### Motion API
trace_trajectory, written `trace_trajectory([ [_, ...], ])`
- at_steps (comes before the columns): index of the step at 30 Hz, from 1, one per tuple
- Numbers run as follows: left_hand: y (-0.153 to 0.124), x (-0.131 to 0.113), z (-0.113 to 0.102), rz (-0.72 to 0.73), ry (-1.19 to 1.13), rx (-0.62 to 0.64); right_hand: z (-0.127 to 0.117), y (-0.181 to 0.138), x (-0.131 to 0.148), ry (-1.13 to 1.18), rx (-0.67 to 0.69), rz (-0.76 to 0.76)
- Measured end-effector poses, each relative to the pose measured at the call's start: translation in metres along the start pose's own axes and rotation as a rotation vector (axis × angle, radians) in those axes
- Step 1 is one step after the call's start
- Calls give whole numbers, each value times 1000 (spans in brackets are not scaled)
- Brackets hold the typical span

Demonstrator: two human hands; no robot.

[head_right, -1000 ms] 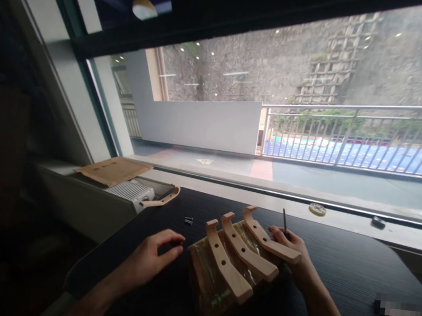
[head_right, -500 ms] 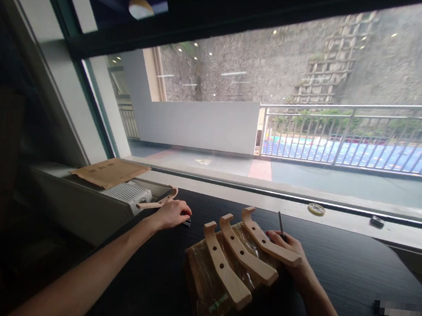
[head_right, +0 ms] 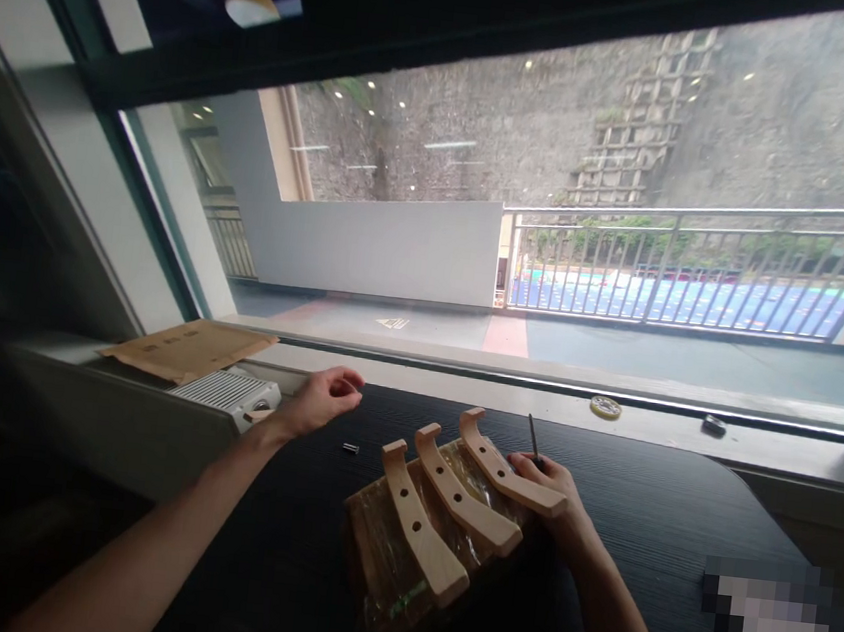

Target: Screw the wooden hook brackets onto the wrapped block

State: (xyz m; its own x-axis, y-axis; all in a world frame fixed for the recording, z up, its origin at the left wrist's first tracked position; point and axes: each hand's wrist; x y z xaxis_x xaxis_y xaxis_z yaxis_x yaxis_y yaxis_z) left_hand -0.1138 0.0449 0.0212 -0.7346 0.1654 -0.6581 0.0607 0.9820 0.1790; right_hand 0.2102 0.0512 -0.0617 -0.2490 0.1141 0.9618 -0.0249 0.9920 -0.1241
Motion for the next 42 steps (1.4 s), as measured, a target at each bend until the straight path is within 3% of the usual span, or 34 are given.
trace_trajectory([
  [1,-11,-10,-1,41,-89,-38,0,1,-1,4,3,1],
  [3,-37,-31,4,135,-490,-159,1,1,-1,18,16,-1],
  [7,-81,-64,41,117,-742,-67,2,-3,1,38,36,-7],
  [10,-94,-71,71,124,-692,-73,0,-6,2,32,39,-33],
  [13,-95,-68,85,135,-622,-102,-3,-7,1,14,73,-48],
  [17,-94,-65,84,123,-549,-82,-5,-5,-2,12,84,-40],
  [30,-97,-65,82,338,-400,-41,-4,-6,0,27,77,-47],
  [36,-101,-62,89,279,-480,-90,-10,-2,-4,43,-87,-39],
  [40,-100,-61,95,277,-511,-132,-36,-13,22,16,-228,-72],
  [42,-99,-62,96,301,-501,-124,-49,-31,47,-177,-201,-149],
])
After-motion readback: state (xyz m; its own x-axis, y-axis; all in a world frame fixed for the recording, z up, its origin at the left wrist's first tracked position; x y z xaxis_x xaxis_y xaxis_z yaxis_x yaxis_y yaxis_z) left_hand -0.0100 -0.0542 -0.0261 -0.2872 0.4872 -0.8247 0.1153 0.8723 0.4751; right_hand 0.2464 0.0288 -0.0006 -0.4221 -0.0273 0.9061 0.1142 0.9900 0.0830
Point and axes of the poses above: each hand's wrist, its own y-axis towards the middle knuckle, its own z-axis out of the palm, x = y × z, and after that the axes turned 14 degrees about -y, right-handed
